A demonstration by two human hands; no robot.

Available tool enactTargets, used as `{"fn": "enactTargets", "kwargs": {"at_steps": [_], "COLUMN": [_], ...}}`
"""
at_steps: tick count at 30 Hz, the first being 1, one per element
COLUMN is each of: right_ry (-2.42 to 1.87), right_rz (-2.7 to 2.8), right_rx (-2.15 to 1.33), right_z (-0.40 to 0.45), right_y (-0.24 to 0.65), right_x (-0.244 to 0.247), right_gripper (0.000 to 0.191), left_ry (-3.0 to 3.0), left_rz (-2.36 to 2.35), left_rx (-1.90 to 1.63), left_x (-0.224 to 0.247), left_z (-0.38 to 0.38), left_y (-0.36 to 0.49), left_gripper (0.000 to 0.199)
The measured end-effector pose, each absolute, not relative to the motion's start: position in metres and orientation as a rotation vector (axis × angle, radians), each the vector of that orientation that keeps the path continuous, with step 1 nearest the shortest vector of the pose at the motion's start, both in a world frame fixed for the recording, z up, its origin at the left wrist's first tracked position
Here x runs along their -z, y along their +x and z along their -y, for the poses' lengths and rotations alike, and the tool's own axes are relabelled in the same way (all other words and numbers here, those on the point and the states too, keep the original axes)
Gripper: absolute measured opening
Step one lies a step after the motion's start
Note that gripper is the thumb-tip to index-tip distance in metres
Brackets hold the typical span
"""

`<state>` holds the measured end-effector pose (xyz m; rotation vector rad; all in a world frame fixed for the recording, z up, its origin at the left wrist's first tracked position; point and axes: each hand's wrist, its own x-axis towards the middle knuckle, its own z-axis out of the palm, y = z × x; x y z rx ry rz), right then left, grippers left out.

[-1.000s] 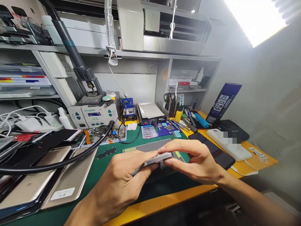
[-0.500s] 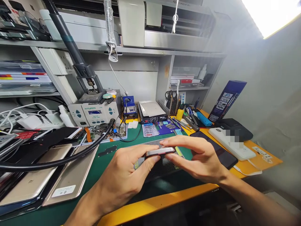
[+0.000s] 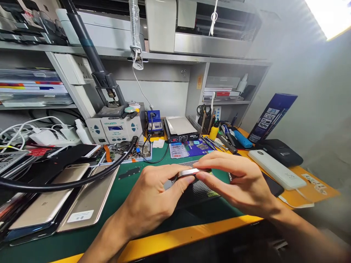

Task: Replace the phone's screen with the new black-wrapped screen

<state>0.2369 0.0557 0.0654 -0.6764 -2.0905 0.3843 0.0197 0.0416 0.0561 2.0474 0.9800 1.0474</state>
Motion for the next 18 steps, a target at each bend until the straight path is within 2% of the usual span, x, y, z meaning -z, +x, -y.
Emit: {"fn": "enactTargets", "kwargs": {"at_steps": [8, 12, 18], "right_ry": [-0.644, -0.786, -0.951], "right_rz": [2.114, 1.997, 1.779], "right_rx": [-0.333, -0.445, -0.636], "right_z": [-0.058, -0.065, -0.077], "right_y": [0.237, 0.248, 0.271], "right_x": [-0.067, -0.062, -0.055], "right_gripper": [0.021, 0.017, 0.010], "left_ry": [2.015, 1.962, 2.048], "left_rz": [-1.010, -1.088, -1.116], "left_rx": [-1.054, -0.968, -0.953], "left_x": [-0.055, -0.040, -0.030], "left_z": [-0.042, -0.050, -0.062], "left_y": [0.020, 0.018, 0.023], "left_gripper": [0.029, 0.034, 0.027]}}
